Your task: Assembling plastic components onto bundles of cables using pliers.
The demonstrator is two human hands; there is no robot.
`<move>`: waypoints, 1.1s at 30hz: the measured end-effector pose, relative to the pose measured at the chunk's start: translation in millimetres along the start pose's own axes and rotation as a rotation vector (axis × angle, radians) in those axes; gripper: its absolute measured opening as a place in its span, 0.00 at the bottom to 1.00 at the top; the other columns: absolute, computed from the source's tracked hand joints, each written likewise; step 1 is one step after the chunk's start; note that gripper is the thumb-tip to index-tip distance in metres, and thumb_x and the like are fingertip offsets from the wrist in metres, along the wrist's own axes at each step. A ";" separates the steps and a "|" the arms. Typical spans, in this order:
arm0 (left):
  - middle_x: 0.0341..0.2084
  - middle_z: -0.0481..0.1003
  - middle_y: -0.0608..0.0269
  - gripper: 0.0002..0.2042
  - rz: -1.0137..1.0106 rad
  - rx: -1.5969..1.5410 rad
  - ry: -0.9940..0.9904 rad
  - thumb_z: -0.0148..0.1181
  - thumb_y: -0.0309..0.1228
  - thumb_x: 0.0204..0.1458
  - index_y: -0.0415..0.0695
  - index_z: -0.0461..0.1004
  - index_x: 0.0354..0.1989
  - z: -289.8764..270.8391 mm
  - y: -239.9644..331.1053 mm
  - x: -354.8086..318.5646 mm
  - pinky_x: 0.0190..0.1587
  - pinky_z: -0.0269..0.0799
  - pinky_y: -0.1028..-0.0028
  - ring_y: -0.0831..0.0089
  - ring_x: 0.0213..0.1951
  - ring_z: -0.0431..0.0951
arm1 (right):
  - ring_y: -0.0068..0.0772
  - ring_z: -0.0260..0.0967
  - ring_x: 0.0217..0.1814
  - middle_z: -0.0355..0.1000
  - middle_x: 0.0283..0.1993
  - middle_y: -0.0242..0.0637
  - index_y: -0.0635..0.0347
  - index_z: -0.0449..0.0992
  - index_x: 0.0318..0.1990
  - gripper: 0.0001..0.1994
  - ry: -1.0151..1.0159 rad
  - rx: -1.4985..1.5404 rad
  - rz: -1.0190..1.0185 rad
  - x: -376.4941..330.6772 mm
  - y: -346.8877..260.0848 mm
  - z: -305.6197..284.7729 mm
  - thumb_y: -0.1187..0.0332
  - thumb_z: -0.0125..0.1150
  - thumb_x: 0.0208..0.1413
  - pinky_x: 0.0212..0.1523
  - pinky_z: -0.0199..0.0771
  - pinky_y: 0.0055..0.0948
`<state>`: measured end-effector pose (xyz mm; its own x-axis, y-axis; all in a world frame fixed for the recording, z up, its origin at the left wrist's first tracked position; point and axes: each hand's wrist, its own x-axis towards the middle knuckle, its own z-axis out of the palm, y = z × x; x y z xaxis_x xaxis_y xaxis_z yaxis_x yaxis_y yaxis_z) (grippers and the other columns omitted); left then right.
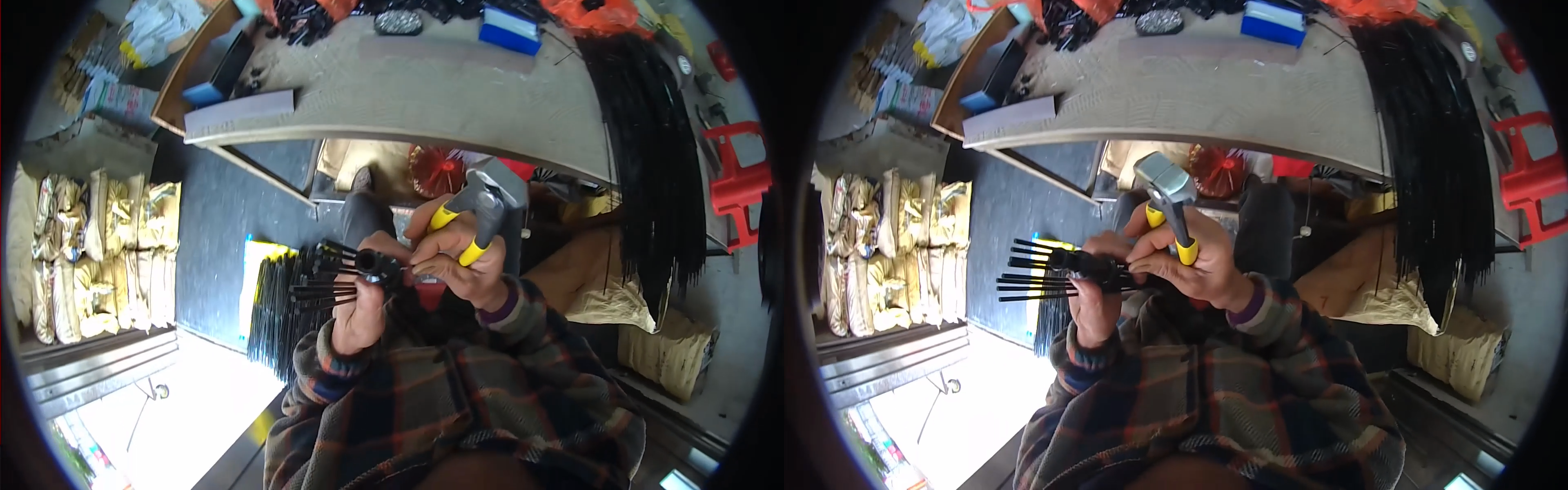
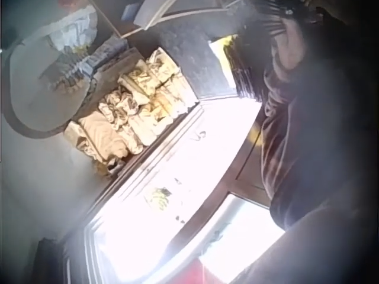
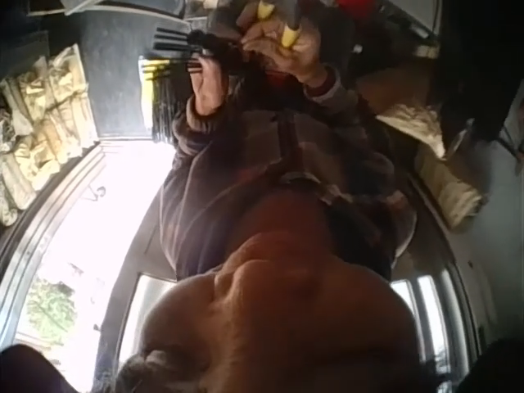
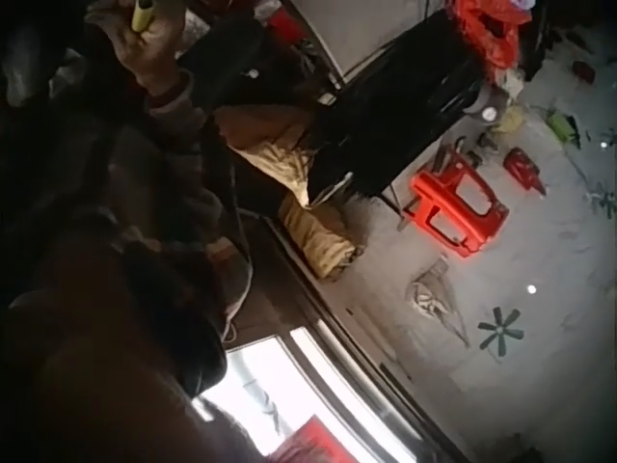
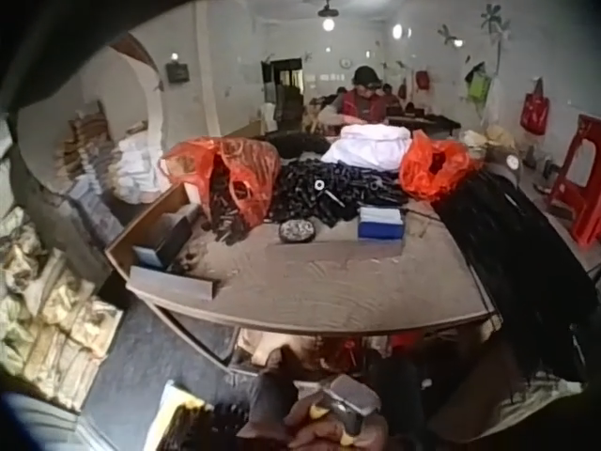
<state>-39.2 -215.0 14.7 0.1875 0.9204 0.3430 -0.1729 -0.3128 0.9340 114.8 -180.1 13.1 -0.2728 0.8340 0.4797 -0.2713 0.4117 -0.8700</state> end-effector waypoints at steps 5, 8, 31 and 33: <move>0.30 0.66 0.61 0.23 -0.023 -0.006 0.064 0.34 0.46 0.59 0.36 0.67 0.34 -10.0 -10.8 -4.8 0.34 0.61 0.75 0.74 0.30 0.66 | 0.28 0.66 0.35 0.68 0.36 0.42 0.65 0.74 0.27 0.06 -0.064 -0.171 -0.149 8.9 13.4 6.7 0.76 0.66 0.41 0.36 0.66 0.25; 0.30 0.67 0.61 0.19 0.005 0.007 0.088 0.37 0.42 0.58 0.36 0.68 0.33 -1.7 -2.8 0.4 0.34 0.62 0.75 0.73 0.32 0.67 | 0.33 0.67 0.34 0.69 0.33 0.41 0.65 0.75 0.25 0.06 -0.091 -0.247 -0.117 8.9 5.8 -0.8 0.73 0.66 0.41 0.32 0.67 0.29; 0.27 0.64 0.62 0.33 -0.090 0.212 0.170 0.31 0.61 0.54 0.38 0.64 0.32 -4.9 -18.3 -7.5 0.39 0.59 0.74 0.74 0.31 0.63 | 0.38 0.67 0.35 0.68 0.37 0.39 0.62 0.73 0.29 0.08 0.024 -0.134 -0.144 4.9 16.4 14.9 0.71 0.66 0.42 0.36 0.66 0.31; 0.28 0.65 0.61 0.33 -0.106 0.315 0.139 0.27 0.61 0.54 0.37 0.64 0.33 -3.0 -15.2 -3.9 0.40 0.59 0.73 0.73 0.32 0.65 | 0.37 0.67 0.37 0.68 0.36 0.39 0.61 0.74 0.30 0.08 0.079 -0.138 -0.099 3.1 15.2 17.9 0.74 0.66 0.41 0.37 0.66 0.31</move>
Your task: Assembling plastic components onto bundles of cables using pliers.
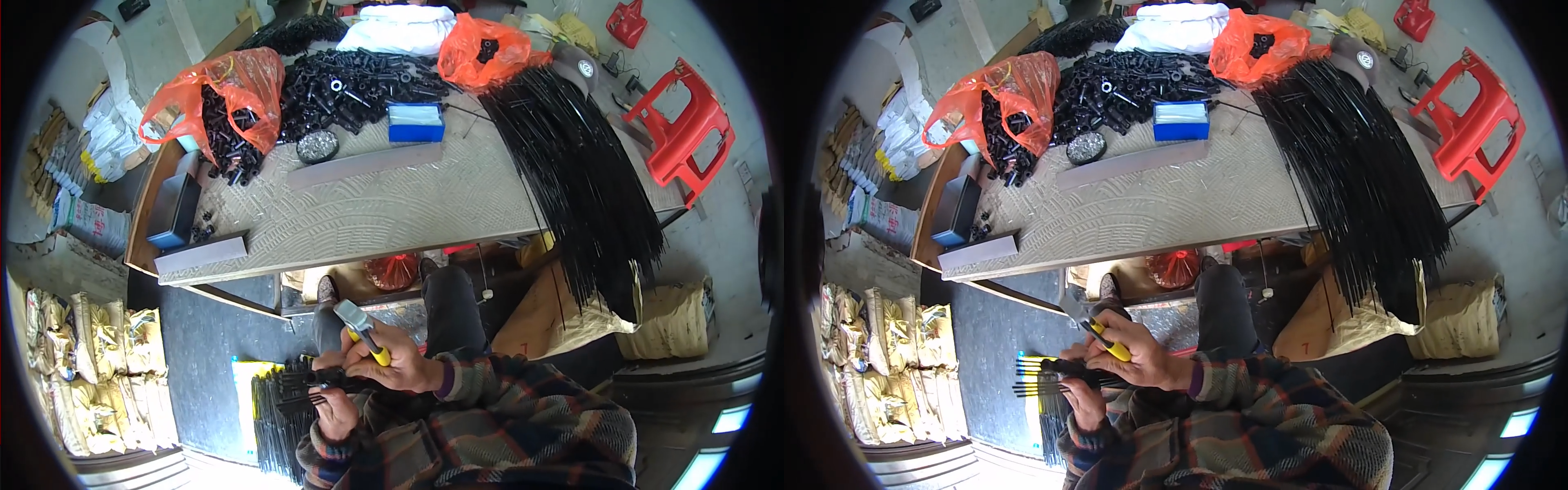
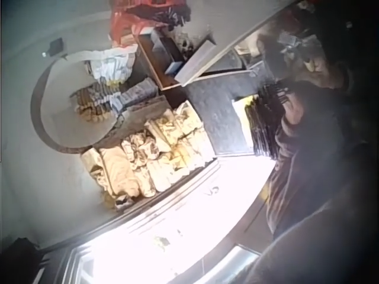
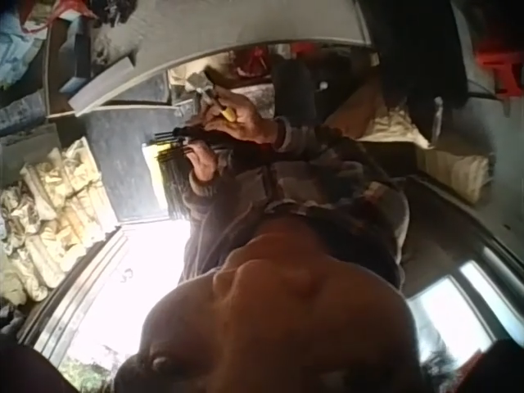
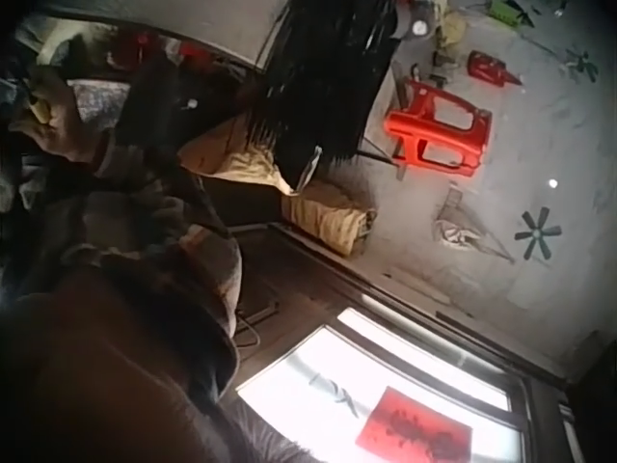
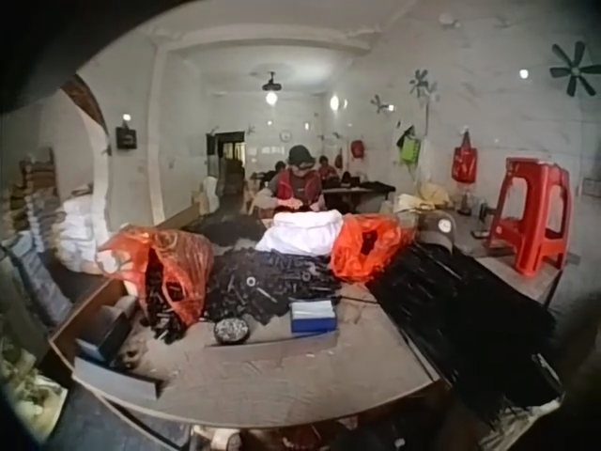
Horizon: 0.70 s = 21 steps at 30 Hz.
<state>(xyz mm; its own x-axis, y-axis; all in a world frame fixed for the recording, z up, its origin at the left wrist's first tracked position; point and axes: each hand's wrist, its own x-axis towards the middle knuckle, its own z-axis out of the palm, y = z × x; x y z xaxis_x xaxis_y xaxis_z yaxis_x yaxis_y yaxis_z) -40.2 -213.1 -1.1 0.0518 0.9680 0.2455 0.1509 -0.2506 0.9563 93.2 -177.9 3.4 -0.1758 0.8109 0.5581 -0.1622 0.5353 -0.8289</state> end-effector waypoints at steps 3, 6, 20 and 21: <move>0.30 0.66 0.60 0.34 -0.052 -0.003 0.082 0.27 0.61 0.54 0.36 0.64 0.35 -4.2 -6.3 -10.9 0.40 0.60 0.73 0.72 0.34 0.66 | 0.37 0.67 0.37 0.68 0.36 0.38 0.61 0.75 0.30 0.08 0.018 -0.023 0.007 -6.3 1.6 8.6 0.75 0.67 0.40 0.38 0.65 0.30; 0.33 0.69 0.58 0.34 -0.074 -0.077 0.103 0.26 0.59 0.55 0.37 0.66 0.37 -13.2 -30.2 -9.3 0.44 0.62 0.70 0.71 0.37 0.68 | 0.37 0.68 0.38 0.69 0.38 0.41 0.62 0.73 0.36 0.11 -0.003 -0.021 -0.077 -1.9 14.5 15.4 0.75 0.66 0.42 0.39 0.66 0.29; 0.23 0.69 0.62 0.28 -0.068 -0.430 0.123 0.34 0.54 0.57 0.36 0.65 0.43 -26.0 -18.6 -20.0 0.33 0.65 0.76 0.75 0.27 0.69 | 0.36 0.67 0.34 0.65 0.40 0.38 0.60 0.72 0.32 0.10 -0.761 -1.255 -0.383 36.0 -45.6 -59.4 0.73 0.59 0.36 0.34 0.71 0.32; 0.24 0.69 0.63 0.27 -0.124 -0.392 0.138 0.36 0.52 0.57 0.36 0.65 0.44 -22.6 -17.6 -24.6 0.33 0.65 0.76 0.76 0.28 0.69 | 0.36 0.66 0.34 0.65 0.40 0.38 0.60 0.72 0.31 0.09 -0.785 -1.228 -0.383 31.4 -40.3 -54.0 0.73 0.58 0.37 0.34 0.71 0.32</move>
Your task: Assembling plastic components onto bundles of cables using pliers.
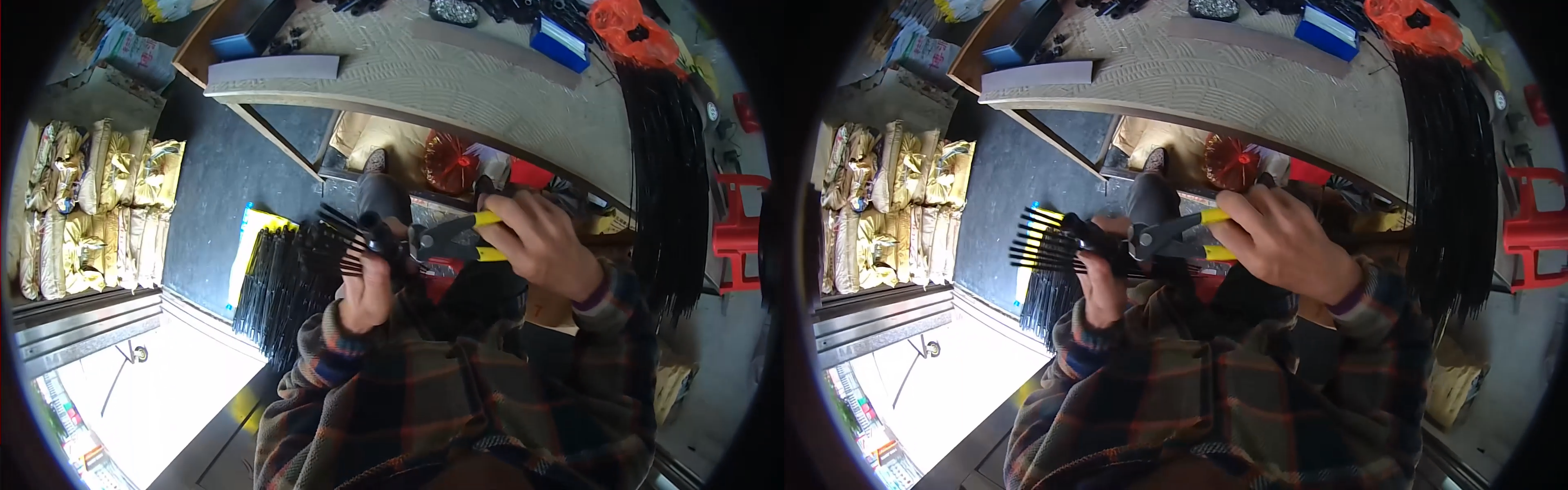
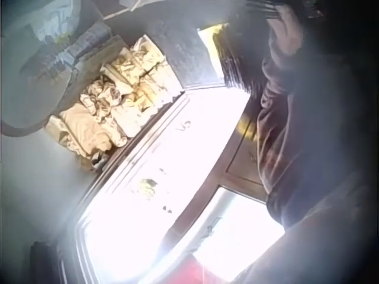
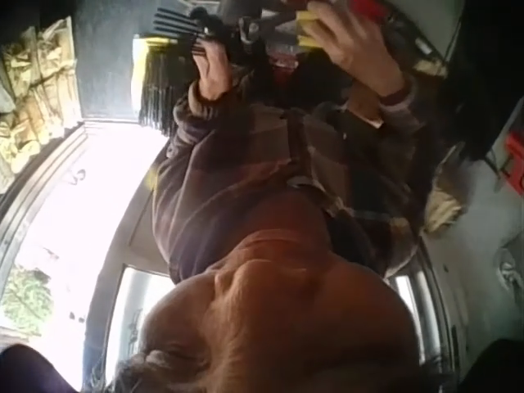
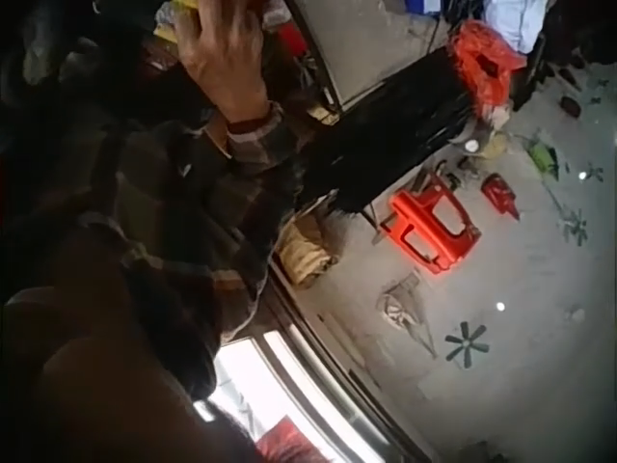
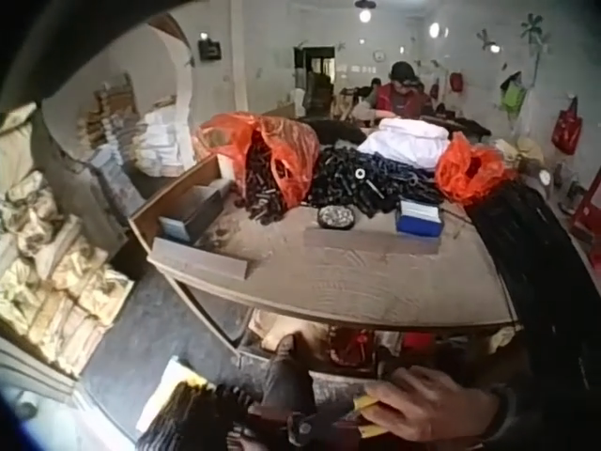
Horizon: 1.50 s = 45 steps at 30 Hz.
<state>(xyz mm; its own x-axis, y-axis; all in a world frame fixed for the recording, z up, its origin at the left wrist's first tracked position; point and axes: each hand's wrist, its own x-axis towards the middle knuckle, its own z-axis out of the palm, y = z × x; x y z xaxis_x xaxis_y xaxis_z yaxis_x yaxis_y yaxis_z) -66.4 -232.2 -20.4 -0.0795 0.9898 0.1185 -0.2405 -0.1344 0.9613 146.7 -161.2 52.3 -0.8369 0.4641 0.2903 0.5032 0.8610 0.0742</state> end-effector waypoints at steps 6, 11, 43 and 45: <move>0.27 0.69 0.65 0.27 0.028 -0.037 -0.139 0.38 0.52 0.57 0.37 0.64 0.47 -5.3 1.8 1.6 0.35 0.65 0.76 0.79 0.30 0.68 | 0.36 0.66 0.43 0.64 0.46 0.39 0.61 0.72 0.32 0.07 0.020 0.010 0.024 -3.4 -3.6 5.5 0.72 0.57 0.43 0.47 0.67 0.38; 0.30 0.69 0.65 0.25 -0.007 -0.067 -0.131 0.38 0.51 0.57 0.38 0.63 0.48 -0.9 0.4 4.2 0.35 0.65 0.78 0.80 0.30 0.68 | 0.38 0.63 0.52 0.61 0.53 0.41 0.61 0.72 0.35 0.06 0.008 -0.089 0.024 2.7 -1.2 -2.7 0.70 0.55 0.49 0.60 0.50 0.57; 0.22 0.66 0.62 0.37 -0.040 -0.075 -0.347 0.33 0.66 0.48 0.38 0.66 0.36 -7.7 2.8 12.0 0.31 0.62 0.77 0.76 0.25 0.66 | 0.26 0.69 0.32 0.68 0.38 0.38 0.66 0.61 0.43 0.10 -0.895 1.349 0.269 17.9 31.5 -36.2 0.78 0.49 0.52 0.34 0.70 0.25; 0.22 0.66 0.62 0.36 -0.054 -0.095 -0.326 0.33 0.66 0.48 0.38 0.65 0.35 -4.7 2.9 8.4 0.31 0.62 0.77 0.76 0.25 0.66 | 0.25 0.69 0.30 0.69 0.36 0.37 0.65 0.61 0.42 0.10 -0.917 1.309 0.267 21.4 33.8 -42.1 0.78 0.50 0.52 0.31 0.69 0.24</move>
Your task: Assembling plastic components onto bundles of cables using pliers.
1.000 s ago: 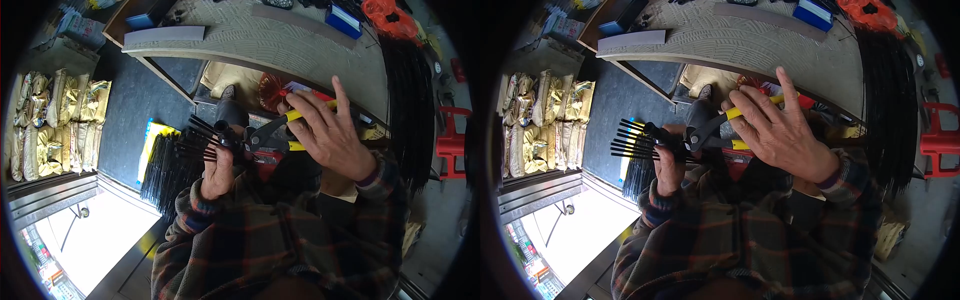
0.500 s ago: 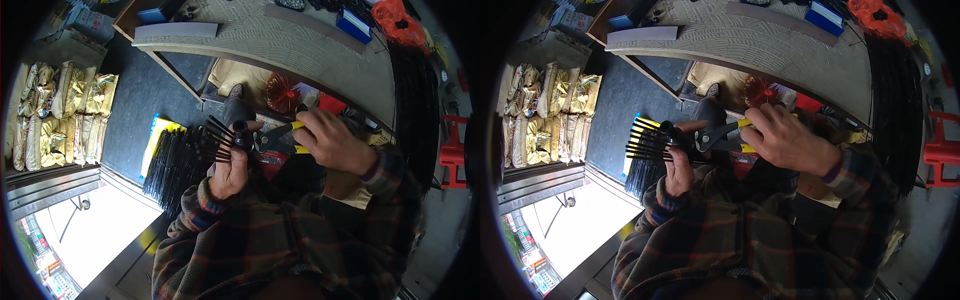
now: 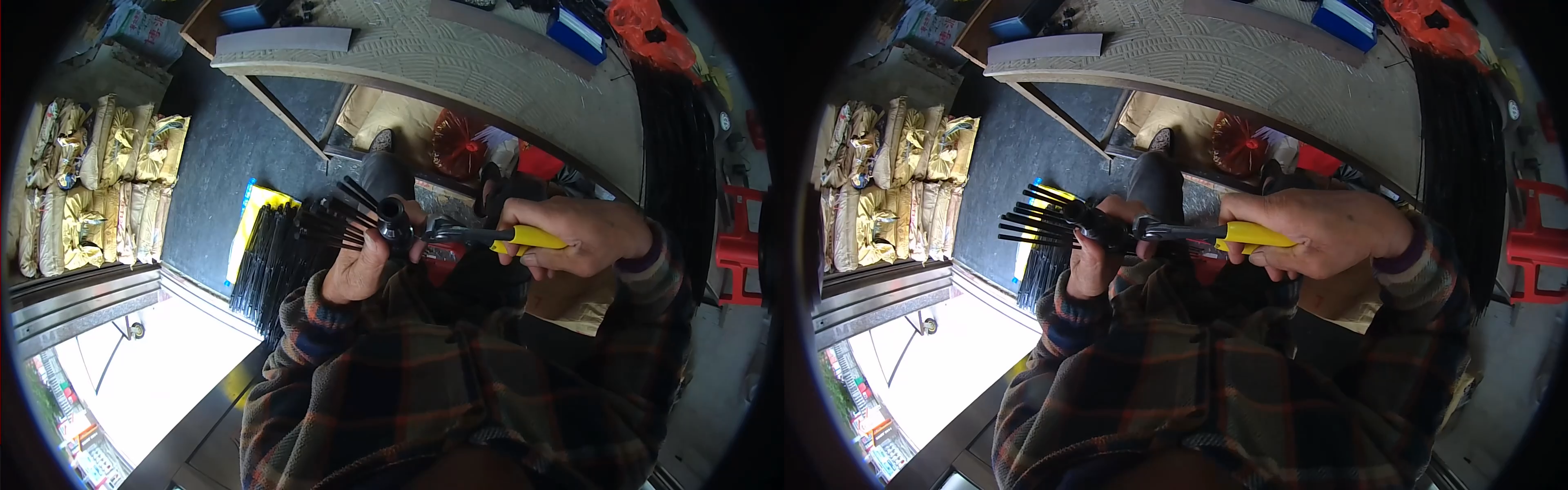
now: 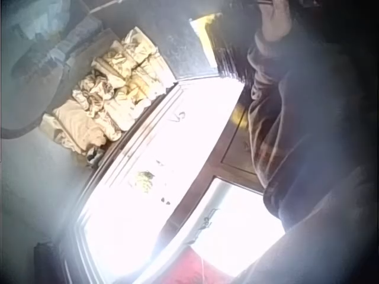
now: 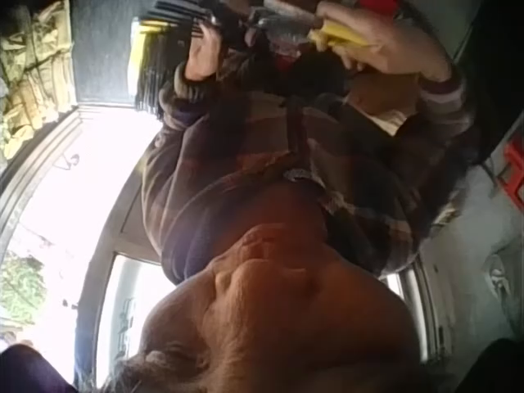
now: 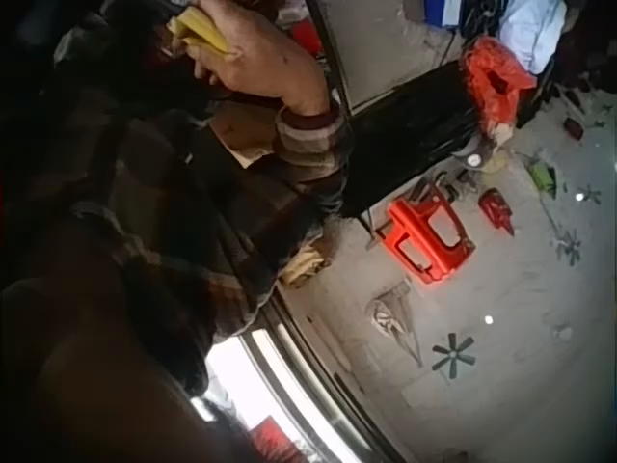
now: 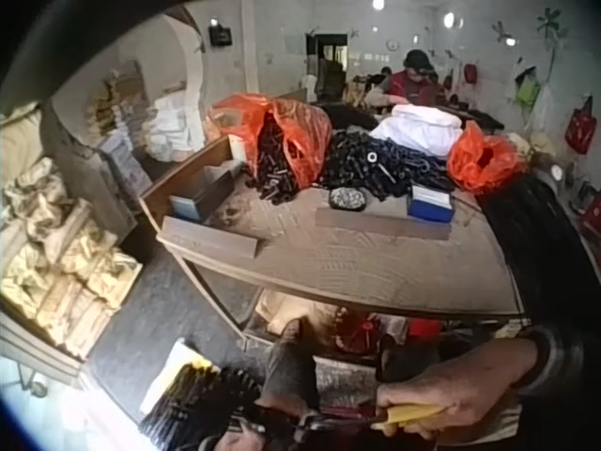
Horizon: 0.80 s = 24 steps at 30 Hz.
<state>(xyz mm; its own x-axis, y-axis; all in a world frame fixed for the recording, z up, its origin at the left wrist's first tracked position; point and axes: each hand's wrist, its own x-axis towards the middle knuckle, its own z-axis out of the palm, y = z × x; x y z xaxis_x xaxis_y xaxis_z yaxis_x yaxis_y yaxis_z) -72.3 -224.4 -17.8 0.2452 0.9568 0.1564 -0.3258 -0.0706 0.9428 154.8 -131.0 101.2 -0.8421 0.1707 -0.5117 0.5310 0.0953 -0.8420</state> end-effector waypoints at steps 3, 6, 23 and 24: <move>0.22 0.65 0.63 0.35 -0.008 -0.008 -0.004 0.33 0.65 0.48 0.39 0.65 0.34 -1.7 -1.3 1.0 0.30 0.61 0.77 0.76 0.25 0.65 | 0.24 0.69 0.27 0.69 0.33 0.36 0.64 0.61 0.41 0.09 -0.013 -0.080 0.011 0.8 -1.6 -4.0 0.78 0.50 0.52 0.29 0.69 0.23; 0.21 0.65 0.63 0.35 -0.017 0.016 -0.001 0.32 0.66 0.48 0.39 0.65 0.33 -2.4 -0.2 0.4 0.30 0.61 0.78 0.77 0.24 0.65 | 0.24 0.68 0.26 0.69 0.31 0.35 0.63 0.61 0.40 0.08 -0.024 -0.194 -0.009 3.9 -4.6 -8.1 0.78 0.50 0.52 0.28 0.68 0.24; 0.17 0.66 0.67 0.26 0.118 0.250 0.416 0.36 0.50 0.58 0.36 0.69 0.36 16.6 -28.8 22.6 0.29 0.60 0.79 0.80 0.23 0.65 | 0.47 0.67 0.39 0.62 0.40 0.38 0.54 0.63 0.41 0.16 1.115 -1.052 0.254 18.2 77.5 -53.1 0.57 0.57 0.49 0.37 0.65 0.41; 0.17 0.66 0.67 0.26 0.141 0.254 0.403 0.36 0.50 0.58 0.36 0.69 0.36 16.1 -25.6 24.6 0.29 0.60 0.79 0.80 0.23 0.65 | 0.46 0.66 0.42 0.63 0.42 0.38 0.56 0.65 0.39 0.18 1.152 -1.024 0.317 20.2 87.8 -63.1 0.54 0.57 0.48 0.42 0.63 0.43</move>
<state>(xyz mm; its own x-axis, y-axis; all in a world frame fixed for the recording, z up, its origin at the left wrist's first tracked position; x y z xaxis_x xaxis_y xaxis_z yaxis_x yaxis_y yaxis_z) -43.2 -203.6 -33.4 -0.1745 0.9624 0.2083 -0.0856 -0.2256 0.9705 190.5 -57.3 27.7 -0.4200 0.8926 0.1642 0.9035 0.4282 -0.0165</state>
